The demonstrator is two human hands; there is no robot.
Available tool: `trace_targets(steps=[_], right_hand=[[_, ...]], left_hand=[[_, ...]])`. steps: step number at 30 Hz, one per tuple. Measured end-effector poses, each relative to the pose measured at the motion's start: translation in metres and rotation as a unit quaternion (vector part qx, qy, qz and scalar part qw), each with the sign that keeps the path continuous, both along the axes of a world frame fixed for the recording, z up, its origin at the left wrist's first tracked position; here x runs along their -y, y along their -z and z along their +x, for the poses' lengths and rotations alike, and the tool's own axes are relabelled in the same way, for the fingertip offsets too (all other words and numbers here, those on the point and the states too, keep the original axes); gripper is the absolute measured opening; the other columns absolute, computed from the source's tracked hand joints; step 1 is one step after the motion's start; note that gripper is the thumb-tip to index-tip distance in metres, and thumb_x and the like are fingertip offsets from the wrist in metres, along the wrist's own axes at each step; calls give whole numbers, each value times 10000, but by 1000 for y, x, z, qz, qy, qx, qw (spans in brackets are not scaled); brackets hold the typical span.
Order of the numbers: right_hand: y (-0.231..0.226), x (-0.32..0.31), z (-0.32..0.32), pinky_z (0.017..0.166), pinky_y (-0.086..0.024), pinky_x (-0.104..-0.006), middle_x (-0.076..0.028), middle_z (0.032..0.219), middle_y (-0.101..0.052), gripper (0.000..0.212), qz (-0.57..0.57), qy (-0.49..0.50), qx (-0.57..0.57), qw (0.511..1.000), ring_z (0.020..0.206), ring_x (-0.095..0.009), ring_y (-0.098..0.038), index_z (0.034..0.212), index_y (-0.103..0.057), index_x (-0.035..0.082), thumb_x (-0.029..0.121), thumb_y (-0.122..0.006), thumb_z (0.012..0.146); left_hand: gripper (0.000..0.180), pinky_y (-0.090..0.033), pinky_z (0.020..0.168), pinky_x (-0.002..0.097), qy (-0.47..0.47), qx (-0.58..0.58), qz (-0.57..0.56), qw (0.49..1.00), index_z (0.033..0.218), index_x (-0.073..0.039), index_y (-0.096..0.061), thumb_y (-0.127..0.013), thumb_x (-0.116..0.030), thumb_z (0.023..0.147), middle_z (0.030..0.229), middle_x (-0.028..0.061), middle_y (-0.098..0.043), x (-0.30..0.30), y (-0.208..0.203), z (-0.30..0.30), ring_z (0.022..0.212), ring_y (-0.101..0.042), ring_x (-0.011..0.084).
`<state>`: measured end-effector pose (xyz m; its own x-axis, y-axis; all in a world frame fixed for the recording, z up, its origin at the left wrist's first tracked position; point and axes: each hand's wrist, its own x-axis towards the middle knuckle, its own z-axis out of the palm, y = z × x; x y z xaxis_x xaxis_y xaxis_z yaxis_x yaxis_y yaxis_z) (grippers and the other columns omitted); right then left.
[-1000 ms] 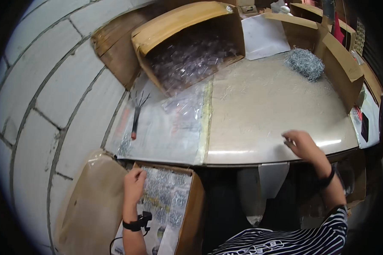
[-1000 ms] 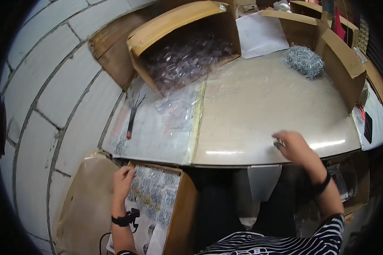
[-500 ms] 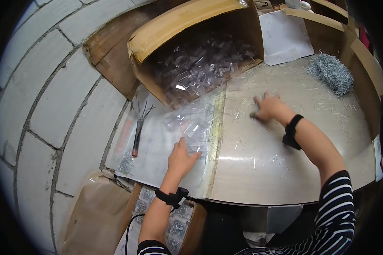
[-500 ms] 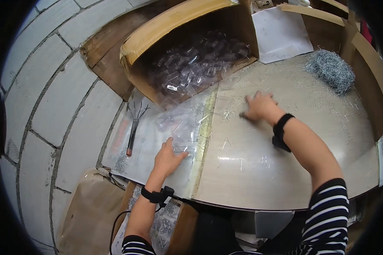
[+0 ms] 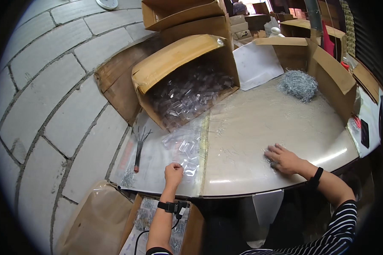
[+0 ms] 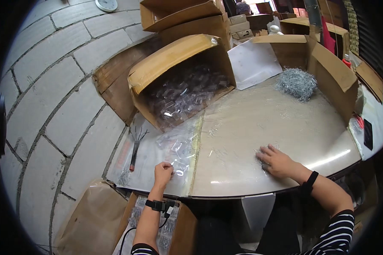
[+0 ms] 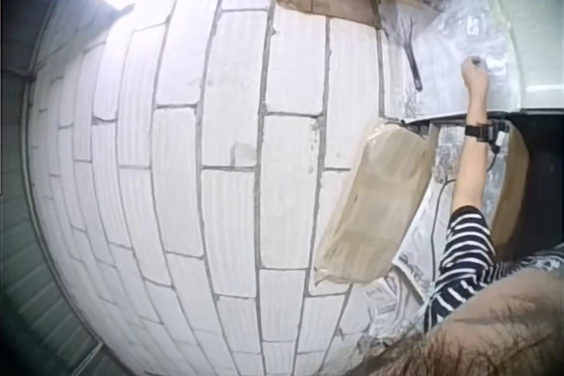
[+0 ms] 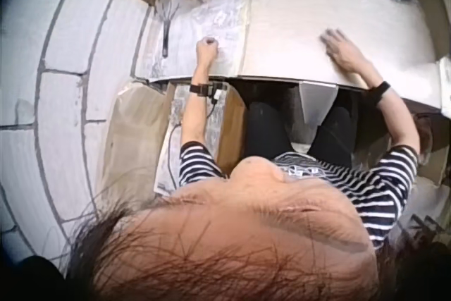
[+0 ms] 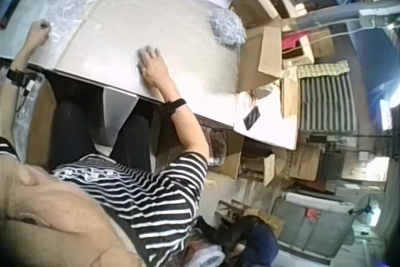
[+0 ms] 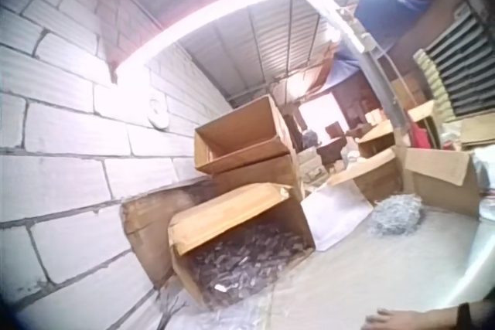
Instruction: Manually sorting and packaging small metal springs into plastic bags at an industrial workstation.
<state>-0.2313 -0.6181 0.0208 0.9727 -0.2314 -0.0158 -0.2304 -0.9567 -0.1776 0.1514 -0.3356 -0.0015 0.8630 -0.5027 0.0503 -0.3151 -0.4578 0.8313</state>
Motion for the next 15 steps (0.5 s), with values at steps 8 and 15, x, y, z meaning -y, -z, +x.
trace_targets(steps=[8, 15], right_hand=[[-31, -93, -25, 685, -494, -293, -132, 863, -638, 329, 407, 193, 340, 826, 725, -191, -619, 1157, -567, -15, 140, -621, 872], [-6, -130, -9, 541, -399, -216, 0, 649, -558, 153, 493, 250, 376, 744, 607, -49, -491, 941, -634, -37, 93, -602, 868]], left_hand=[[161, -476, 479, 241, 183, -92, -97, 974, 935, 22, -656, -633, -77, 810, 812, 81, -631, 36, -44, -130, 587, -598, 128], [243, -466, 522, 201, 245, -257, -194, 915, 1042, 44, -603, -642, -76, 835, 837, 70, -624, 62, -38, -247, 643, -589, 105]])
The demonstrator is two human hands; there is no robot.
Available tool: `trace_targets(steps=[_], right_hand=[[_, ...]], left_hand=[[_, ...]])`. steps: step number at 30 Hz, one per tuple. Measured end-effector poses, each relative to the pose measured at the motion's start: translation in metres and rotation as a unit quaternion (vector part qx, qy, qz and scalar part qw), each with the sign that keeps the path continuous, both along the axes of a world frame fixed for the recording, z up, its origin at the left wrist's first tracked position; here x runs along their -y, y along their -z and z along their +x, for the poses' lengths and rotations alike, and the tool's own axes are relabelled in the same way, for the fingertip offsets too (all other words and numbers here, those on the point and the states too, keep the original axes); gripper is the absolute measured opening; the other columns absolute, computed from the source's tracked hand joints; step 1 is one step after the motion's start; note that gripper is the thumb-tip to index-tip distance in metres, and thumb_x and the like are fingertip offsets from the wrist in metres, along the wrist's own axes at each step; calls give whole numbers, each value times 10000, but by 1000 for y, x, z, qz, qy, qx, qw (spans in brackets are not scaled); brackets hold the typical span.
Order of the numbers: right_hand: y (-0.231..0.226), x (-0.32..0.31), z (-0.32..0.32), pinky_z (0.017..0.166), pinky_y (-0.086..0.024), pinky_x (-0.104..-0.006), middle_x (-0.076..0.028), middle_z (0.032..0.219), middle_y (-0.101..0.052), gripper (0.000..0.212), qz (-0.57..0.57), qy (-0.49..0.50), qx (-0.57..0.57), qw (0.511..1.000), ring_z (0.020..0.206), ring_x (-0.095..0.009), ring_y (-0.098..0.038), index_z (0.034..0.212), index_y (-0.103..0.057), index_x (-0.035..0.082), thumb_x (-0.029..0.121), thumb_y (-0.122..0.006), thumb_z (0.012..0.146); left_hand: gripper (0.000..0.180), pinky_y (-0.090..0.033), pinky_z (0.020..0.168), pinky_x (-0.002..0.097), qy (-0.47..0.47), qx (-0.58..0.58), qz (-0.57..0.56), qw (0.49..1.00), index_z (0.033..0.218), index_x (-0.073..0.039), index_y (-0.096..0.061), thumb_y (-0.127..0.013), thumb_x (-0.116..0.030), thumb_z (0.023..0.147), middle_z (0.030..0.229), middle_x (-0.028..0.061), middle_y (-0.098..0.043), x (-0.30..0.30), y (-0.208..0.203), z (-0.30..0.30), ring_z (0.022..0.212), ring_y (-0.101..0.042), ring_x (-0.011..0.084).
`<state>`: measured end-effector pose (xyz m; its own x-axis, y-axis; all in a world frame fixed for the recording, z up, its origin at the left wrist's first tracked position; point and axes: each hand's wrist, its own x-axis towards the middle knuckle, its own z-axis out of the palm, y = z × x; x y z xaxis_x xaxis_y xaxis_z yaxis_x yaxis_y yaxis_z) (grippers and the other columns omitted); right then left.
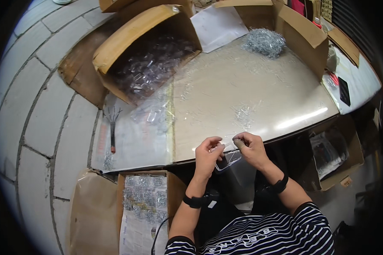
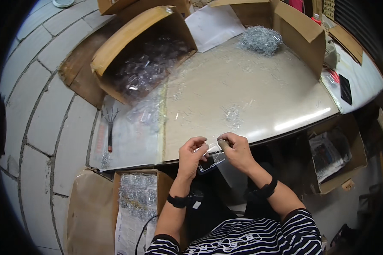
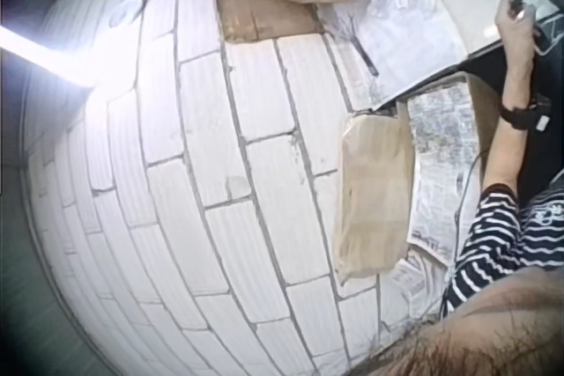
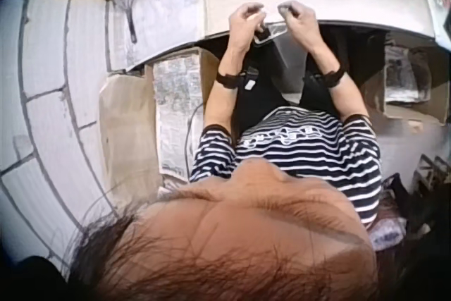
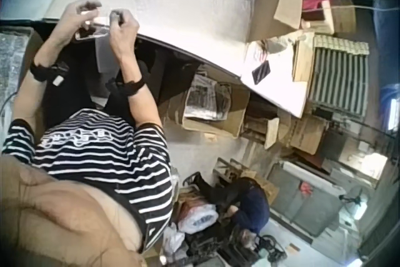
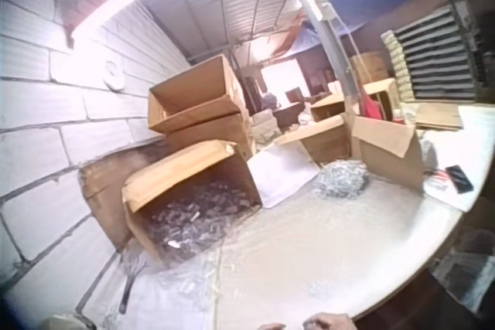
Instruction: Manually sorting and packaging small metal springs into plastic bags at an industrial workstation.
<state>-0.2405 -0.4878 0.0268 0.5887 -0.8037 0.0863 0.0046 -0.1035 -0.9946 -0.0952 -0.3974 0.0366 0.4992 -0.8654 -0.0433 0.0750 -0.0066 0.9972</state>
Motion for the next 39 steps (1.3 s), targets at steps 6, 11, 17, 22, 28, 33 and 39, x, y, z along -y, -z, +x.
trace_targets(steps=[6, 11, 17, 22, 28, 33, 39], right_hand=[[28, -18, -17, 562, -423, -221, -33, 674, -590, 119, 3, 28, -28, 999, 628, -55, -505, 932, -622, -26, 68, -583, 869], [9, 25, -27, 861, -460, -396, -217, 1094, -596, 291, -280, 29, -136, 950, 1001, -340, -578, 1117, -567, -12, 149, -592, 877], [37, 168, -19, 1127, -212, -428, -234, 1459, -301, 616, -241, 110, -306, 915, 1373, -369, -247, 1404, -337, 37, 416, -464, 936], [22, 104, 45, 1131, -186, -477, -159, 1497, -269, 561, -400, -134, -379, 824, 1401, -320, -207, 1408, -363, 103, 413, -431, 945], [34, 13, 17, 1056, -324, -462, -189, 1359, -439, 415, -481, -61, -250, 838, 1295, -386, -366, 1273, -480, 19, 145, -527, 880], [8, -33, -23, 1042, -343, -452, -188, 1303, -487, 404, -479, -63, -326, 813, 1242, -404, -415, 1189, -554, 17, 170, -588, 816], [-39, 59, 66, 848, -476, -405, -162, 1078, -602, 250, -487, -132, -195, 841, 1032, -327, -561, 1026, -601, -4, 121, -607, 809]], left_hand=[[432, -582, 689, 335, 31, -414, -31, 909, 1276, 46, -435, -397, -267, 981, 1172, 227, -564, -43, 37, -46, 982, -633, 313], [409, -604, 596, 324, -28, -269, -13, 963, 1240, 55, -438, -374, -266, 994, 1151, 249, -573, -84, 45, -33, 939, -652, 370], [383, -604, 601, 350, -31, -271, 123, 954, 1190, 13, -519, -380, -286, 996, 1126, 203, -594, -124, 117, -30, 902, -666, 291], [429, -595, 664, 400, 83, -322, 204, 921, 1221, 24, -482, -349, -324, 1009, 1144, 185, -588, -99, 165, -76, 955, -633, 246], [488, -567, 686, 373, 74, -442, 115, 886, 1238, -23, -480, -356, -429, 998, 1131, 152, -603, -72, 168, -96, 939, -661, 286], [538, -572, 644, 354, 94, -437, 125, 886, 1243, -15, -473, -353, -473, 987, 1150, 170, -603, -68, 155, -94, 976, -654, 319], [500, -574, 586, 346, 60, -430, 130, 891, 1175, 17, -533, -358, -416, 995, 997, 108, -628, -70, 178, -91, 808, -662, 204]])
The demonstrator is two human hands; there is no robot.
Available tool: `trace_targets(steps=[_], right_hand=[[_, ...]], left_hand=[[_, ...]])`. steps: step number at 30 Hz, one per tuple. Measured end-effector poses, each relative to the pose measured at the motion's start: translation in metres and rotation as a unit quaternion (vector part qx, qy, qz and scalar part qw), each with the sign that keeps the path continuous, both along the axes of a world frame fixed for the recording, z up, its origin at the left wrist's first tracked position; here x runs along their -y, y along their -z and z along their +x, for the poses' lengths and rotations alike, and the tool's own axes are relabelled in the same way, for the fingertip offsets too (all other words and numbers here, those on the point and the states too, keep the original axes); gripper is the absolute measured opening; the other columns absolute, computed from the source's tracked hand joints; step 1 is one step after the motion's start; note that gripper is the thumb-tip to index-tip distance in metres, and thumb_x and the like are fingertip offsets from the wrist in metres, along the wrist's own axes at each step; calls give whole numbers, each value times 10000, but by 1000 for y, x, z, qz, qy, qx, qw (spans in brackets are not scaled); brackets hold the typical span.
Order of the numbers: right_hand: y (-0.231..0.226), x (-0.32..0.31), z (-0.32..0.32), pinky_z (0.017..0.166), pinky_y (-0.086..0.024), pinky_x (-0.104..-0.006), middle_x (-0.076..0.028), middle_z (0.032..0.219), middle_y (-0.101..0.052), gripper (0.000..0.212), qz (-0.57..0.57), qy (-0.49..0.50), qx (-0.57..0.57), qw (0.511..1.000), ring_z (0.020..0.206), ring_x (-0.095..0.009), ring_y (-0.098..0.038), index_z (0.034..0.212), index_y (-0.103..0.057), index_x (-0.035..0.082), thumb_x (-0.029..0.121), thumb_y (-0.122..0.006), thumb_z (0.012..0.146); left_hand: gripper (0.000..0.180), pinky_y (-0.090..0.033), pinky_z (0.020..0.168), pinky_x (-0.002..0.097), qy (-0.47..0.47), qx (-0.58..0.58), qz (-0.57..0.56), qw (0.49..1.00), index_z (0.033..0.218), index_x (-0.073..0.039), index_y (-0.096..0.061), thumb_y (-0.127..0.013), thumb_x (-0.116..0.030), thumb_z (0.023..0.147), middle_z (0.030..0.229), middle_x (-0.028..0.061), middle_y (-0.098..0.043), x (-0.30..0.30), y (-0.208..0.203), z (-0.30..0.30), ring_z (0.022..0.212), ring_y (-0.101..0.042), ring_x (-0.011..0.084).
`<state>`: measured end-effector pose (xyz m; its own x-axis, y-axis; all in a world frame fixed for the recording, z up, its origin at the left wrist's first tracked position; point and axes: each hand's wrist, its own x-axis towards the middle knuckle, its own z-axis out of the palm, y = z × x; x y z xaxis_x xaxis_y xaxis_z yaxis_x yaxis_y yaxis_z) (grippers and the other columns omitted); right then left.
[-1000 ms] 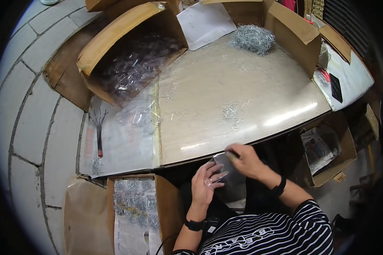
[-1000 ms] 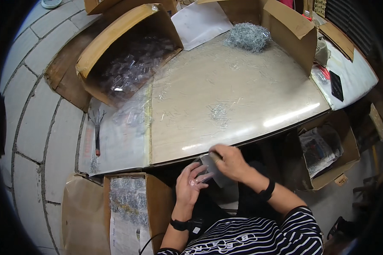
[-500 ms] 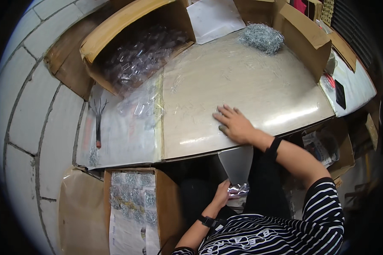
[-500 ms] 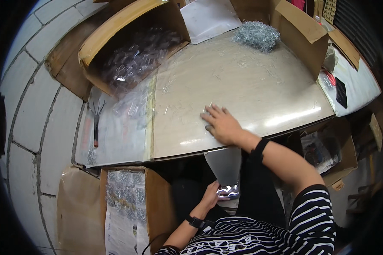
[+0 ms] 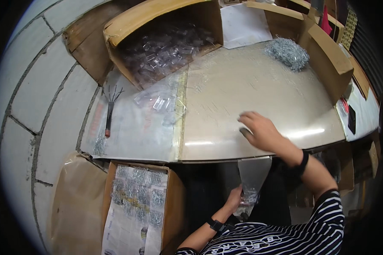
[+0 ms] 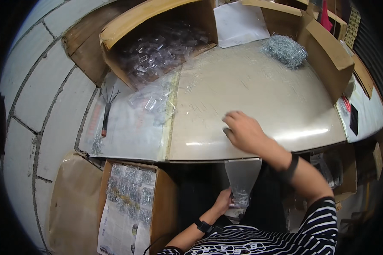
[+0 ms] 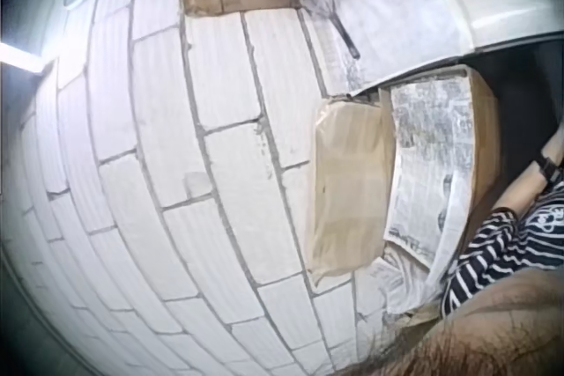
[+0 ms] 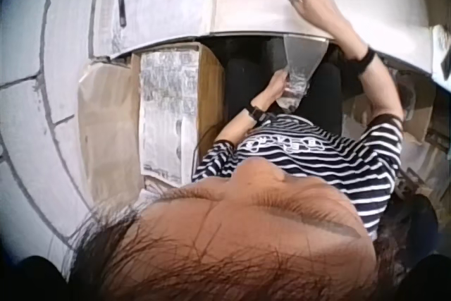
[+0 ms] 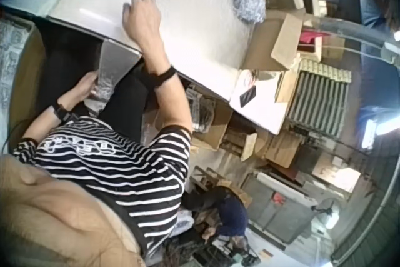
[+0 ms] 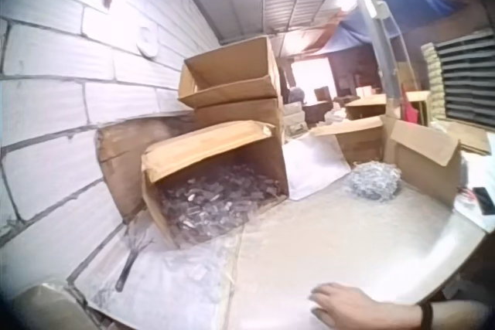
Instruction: Manually sorting and packaging small metal springs into plastic bags at an industrial workstation.
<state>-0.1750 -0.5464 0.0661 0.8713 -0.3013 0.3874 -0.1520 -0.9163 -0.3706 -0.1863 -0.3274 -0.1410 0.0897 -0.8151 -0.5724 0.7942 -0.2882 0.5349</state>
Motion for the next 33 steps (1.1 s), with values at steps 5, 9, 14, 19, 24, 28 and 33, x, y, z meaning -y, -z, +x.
trace_targets(steps=[5, 9, 14, 19, 24, 28, 33], right_hand=[[26, 89, 146, 833, -475, -423, -174, 1033, -634, 279, 9, 1, -122, 992, 957, -353, -598, 1006, -621, 6, 219, -593, 830], [51, 99, 208, 968, -417, -419, -188, 1293, -505, 435, 24, -19, -183, 983, 1199, -345, -476, 1201, -547, 40, 289, -576, 845], [60, 64, 157, 1094, -305, -422, -169, 1464, -325, 539, -66, -164, -194, 965, 1352, -386, -291, 1374, -423, 120, 292, -533, 875], [18, 48, 47, 1094, -313, -391, -186, 1438, -361, 511, 106, -194, -246, 944, 1314, -362, -365, 1369, -430, 99, 197, -508, 874], [25, 70, 5, 1134, -231, -396, -174, 1476, -316, 503, 294, -26, -116, 949, 1370, -326, -290, 1407, -394, 135, 276, -492, 934], [55, 27, -2, 1144, -153, -493, -107, 1499, -301, 508, 90, -62, -182, 977, 1409, -314, -203, 1404, -409, 180, 347, -501, 934], [63, -61, -57, 1059, -332, -467, -129, 1379, -440, 432, -21, 13, -85, 996, 1315, -338, -362, 1292, -494, 87, 182, -546, 873]], left_hand=[[486, -574, 583, 369, 103, 4, -14, 995, 1188, 24, -529, -359, -387, 992, 987, 114, -621, -1, 26, 7, 790, -643, 217], [467, -596, 582, 379, 135, 19, 11, 991, 1192, 42, -509, -376, -351, 978, 997, 127, -582, 1, 25, 10, 858, -612, 225], [406, -596, 554, 393, 146, 7, 8, 989, 1117, 48, -533, -361, -289, 969, 916, 108, -556, 6, 29, 12, 788, -600, 226], [323, -495, 612, 310, 116, 77, -29, 990, 850, 72, -564, -380, -186, 915, 733, 110, -581, 10, 36, 12, 706, -598, 197], [370, -512, 529, 275, 79, 22, -22, 996, 920, 73, -602, -337, -184, 936, 818, 128, -634, 8, 33, 10, 658, -637, 181], [370, -539, 532, 307, 60, 18, -22, 998, 971, 54, -604, -345, -210, 954, 866, 107, -637, 4, 27, 1, 733, -654, 186], [369, -578, 557, 366, 22, -8, 7, 1000, 1097, 44, -542, -340, -236, 969, 920, 112, -626, -4, 24, -11, 768, -659, 219]])
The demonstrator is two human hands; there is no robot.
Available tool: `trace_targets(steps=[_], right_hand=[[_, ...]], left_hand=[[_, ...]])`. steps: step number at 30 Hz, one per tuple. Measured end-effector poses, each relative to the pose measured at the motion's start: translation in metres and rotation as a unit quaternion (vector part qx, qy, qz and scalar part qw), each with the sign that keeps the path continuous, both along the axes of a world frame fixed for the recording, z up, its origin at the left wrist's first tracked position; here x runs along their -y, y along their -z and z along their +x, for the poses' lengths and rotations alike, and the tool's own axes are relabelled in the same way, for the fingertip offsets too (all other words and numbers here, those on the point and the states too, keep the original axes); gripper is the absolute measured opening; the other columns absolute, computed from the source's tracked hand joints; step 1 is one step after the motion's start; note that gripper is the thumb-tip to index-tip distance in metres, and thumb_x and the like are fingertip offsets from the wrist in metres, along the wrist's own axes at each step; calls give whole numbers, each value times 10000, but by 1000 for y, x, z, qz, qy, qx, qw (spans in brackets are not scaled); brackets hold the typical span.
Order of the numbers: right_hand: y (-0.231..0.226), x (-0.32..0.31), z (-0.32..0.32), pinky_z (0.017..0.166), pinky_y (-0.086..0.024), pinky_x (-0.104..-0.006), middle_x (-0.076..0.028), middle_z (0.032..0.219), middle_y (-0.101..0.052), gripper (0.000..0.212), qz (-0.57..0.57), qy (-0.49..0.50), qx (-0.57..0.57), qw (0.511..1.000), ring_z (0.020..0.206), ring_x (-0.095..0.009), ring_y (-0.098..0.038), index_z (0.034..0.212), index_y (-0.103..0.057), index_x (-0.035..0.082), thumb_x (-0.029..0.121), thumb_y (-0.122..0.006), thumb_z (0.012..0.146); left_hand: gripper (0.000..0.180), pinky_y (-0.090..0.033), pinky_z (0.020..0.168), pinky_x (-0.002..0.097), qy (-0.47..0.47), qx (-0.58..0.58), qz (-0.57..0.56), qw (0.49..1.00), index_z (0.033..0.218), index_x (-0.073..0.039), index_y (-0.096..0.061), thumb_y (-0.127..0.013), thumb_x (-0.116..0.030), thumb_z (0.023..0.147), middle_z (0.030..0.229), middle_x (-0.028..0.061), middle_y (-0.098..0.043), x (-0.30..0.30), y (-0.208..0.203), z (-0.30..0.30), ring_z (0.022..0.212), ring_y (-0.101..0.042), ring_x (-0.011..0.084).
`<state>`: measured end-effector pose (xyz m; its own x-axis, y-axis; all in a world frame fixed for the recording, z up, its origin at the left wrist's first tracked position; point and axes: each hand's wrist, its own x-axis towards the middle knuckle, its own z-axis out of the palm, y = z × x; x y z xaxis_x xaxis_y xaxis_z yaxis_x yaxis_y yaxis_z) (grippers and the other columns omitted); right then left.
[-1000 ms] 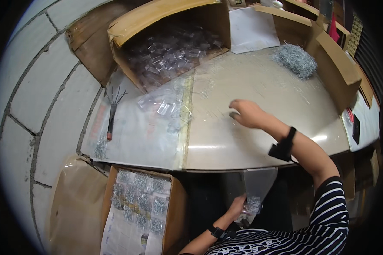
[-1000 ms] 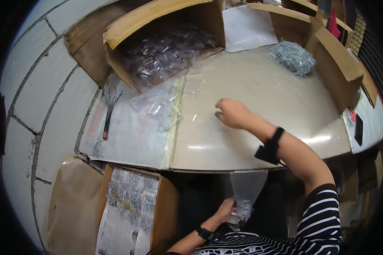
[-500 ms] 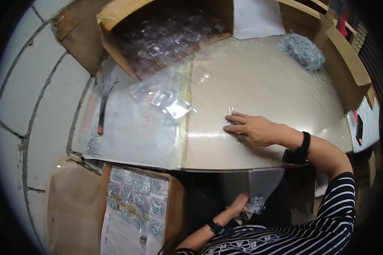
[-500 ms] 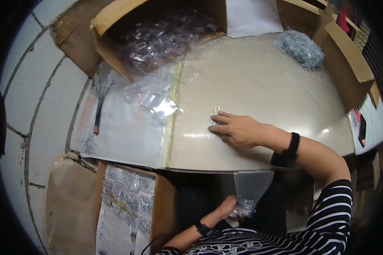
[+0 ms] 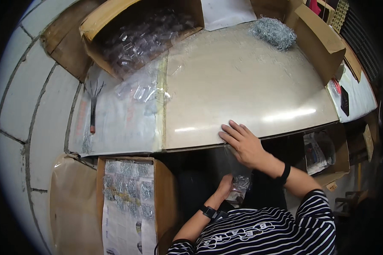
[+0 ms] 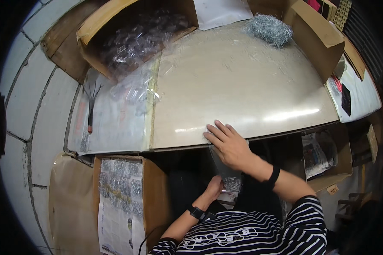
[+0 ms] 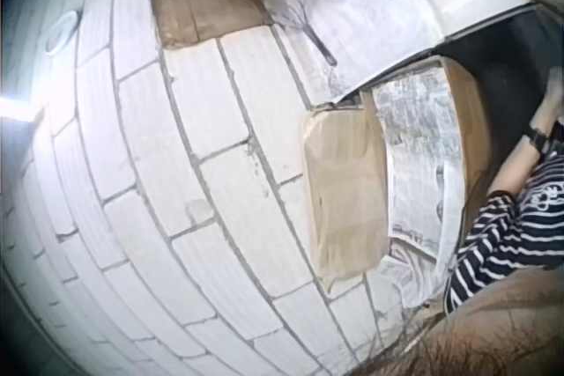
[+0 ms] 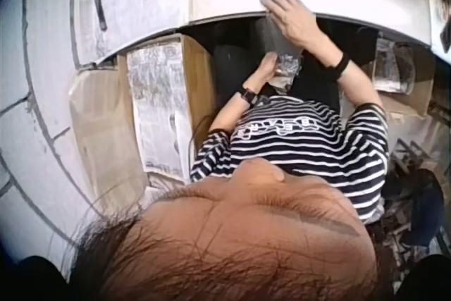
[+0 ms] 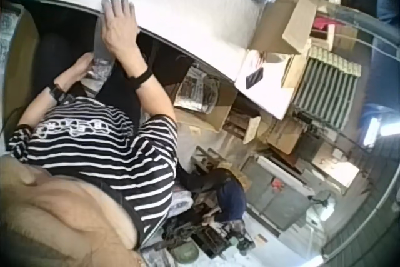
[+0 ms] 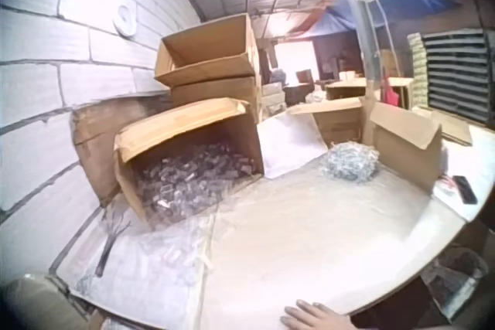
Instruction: Manually sorting and packaging small metal springs into plastic bags at an industrial workstation.
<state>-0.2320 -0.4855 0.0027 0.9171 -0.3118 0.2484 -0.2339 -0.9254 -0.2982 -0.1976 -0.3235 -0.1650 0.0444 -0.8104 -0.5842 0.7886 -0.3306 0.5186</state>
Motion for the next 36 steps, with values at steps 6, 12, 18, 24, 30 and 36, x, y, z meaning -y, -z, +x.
trace_targets(steps=[6, 12, 18, 24, 30, 36], right_hand=[[-7, -46, -71, 943, -472, -399, -159, 1223, -560, 415, 135, 60, 93, 985, 1170, -345, -523, 1161, -575, 42, -50, -601, 757], [25, -54, -125, 785, -515, -393, -182, 1008, -633, 255, 298, 100, 53, 948, 914, -356, -623, 1020, -622, -8, -60, -565, 777], [37, -71, -137, 752, -515, -393, -181, 956, -642, 214, 327, 92, 52, 939, 868, -362, -628, 1016, -618, -30, -21, -572, 807], [28, -83, -112, 932, -454, -403, -167, 1211, -572, 347, 256, 30, 85, 962, 1140, -326, -538, 1171, -565, 9, 59, -593, 829], [27, -94, -100, 1065, -319, -473, -141, 1312, -515, 443, 71, -90, 24, 993, 1275, -261, -447, 1233, -538, 26, 174, -609, 822], [7, -35, -93, 1016, -417, -406, -156, 1298, -522, 392, 133, -69, 153, 977, 1231, -306, -485, 1219, -542, 43, 102, -607, 837]], left_hand=[[391, -570, 714, 376, -33, -46, -29, 998, 1164, 25, -518, -356, -287, 992, 1060, 120, -615, 4, -7, -1, 887, -652, 218], [497, -560, 739, 361, 44, -45, -31, 998, 1184, 22, -506, -394, -420, 988, 1026, 114, -642, -7, -9, 5, 881, -653, 201], [339, -574, 579, 325, 93, -34, -22, 995, 1093, 2, -576, -490, -304, 974, 981, 117, -658, -42, -16, 12, 801, -671, 187], [373, -589, 520, 293, 53, 60, -54, 995, 1110, -1, -554, -454, -336, 982, 937, 112, -662, -44, -75, 29, 722, -681, 181], [417, -539, 773, 305, -30, 96, -70, 992, 1123, 6, -568, -402, -357, 1003, 1028, 97, -631, -30, -88, 25, 923, -625, 174], [283, -581, 503, 296, -45, 129, -39, 990, 1103, -5, -561, -497, -234, 949, 986, 129, -634, -43, -97, 37, 762, -663, 196]])
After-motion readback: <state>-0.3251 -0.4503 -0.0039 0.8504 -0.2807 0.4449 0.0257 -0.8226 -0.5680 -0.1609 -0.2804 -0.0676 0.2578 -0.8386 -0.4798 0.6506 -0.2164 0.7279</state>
